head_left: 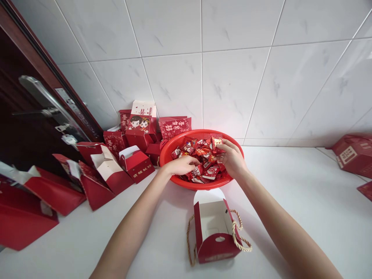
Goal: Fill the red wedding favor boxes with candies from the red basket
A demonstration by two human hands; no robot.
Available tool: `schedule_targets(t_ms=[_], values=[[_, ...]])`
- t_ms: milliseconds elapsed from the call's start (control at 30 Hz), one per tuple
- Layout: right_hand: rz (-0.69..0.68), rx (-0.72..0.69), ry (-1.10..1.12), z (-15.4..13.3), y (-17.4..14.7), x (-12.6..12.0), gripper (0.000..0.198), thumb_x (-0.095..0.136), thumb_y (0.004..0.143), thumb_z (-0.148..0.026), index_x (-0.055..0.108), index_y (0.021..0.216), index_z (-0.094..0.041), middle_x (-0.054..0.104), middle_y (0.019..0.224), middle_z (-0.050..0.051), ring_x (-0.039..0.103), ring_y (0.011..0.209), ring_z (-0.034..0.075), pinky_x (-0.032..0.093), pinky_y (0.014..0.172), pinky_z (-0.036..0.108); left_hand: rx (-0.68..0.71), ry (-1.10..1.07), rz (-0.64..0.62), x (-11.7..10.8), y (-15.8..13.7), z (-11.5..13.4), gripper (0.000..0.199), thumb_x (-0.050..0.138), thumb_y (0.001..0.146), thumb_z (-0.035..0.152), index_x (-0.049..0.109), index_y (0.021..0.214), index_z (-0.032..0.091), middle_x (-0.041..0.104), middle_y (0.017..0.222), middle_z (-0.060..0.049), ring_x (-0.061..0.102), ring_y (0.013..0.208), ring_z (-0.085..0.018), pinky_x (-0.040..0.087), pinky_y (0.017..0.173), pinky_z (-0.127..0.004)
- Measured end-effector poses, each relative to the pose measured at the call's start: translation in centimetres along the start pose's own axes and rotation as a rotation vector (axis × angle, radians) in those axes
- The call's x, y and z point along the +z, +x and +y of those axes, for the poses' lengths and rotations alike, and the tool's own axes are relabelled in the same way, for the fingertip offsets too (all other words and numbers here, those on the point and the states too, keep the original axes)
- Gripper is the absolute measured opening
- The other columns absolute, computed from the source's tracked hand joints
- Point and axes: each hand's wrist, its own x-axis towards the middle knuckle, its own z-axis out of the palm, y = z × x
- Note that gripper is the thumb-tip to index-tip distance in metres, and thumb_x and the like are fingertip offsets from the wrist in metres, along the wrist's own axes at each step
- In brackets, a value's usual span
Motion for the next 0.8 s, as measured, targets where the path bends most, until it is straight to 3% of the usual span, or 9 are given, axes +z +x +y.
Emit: schedule_targets(t_ms=[333, 500, 633, 800], values=[[0.000, -0.002, -0.015, 0.0, 0.0, 0.0, 0.023, 0.079, 0.057, -0.030, 0.069, 0.075, -0.021, 0.067, 0.074, -0.002, 0.058, 0.064, 0.015, 0.049, 0.053, 0.028, 0.006, -0.061, 0.030, -0.2, -0.5, 0.2, 0.045, 0.060, 0.080, 0.015, 0.071, 0.123, 0.013, 0.073, 0.127, -0.011, 0.068, 0.117, -0.029, 0.052, 0.098, -0.032], [0.006, -0.002, -0.010, 0.0, 0.0, 0.0, 0.024, 0.080, 0.056, -0.030, 0.068, 0.075, -0.021, 0.066, 0.074, -0.002, 0.058, 0.064, 0.015, 0.049, 0.053, 0.027, -0.054, -0.053, 0.048, -0.1, -0.4, 0.2, 0.049, 0.055, 0.079, 0.012, 0.069, 0.126, 0.013, 0.075, 0.123, -0.010, 0.069, 0.115, -0.027, 0.054, 0.094, -0.030], [0.020, -0.001, -0.010, 0.0, 0.0, 0.0, 0.026, 0.080, 0.055, -0.030, 0.065, 0.074, -0.022, 0.066, 0.073, -0.002, 0.058, 0.065, 0.016, 0.049, 0.053, 0.028, -0.106, -0.117, 0.180, 0.3, 0.2, -0.2, 0.049, 0.044, 0.082, 0.009, 0.070, 0.124, 0.015, 0.076, 0.116, -0.009, 0.072, 0.108, -0.025, 0.054, 0.096, -0.032], [0.026, -0.004, -0.017, 0.0, 0.0, 0.0, 0.024, 0.079, 0.057, -0.030, 0.063, 0.073, -0.022, 0.066, 0.075, -0.002, 0.057, 0.063, 0.015, 0.050, 0.056, 0.030, -0.073, -0.453, 0.408, 0.5, 0.9, -0.9, 0.049, 0.041, 0.073, 0.001, 0.067, 0.111, 0.016, 0.076, 0.108, -0.009, 0.075, 0.098, -0.020, 0.058, 0.092, -0.031]])
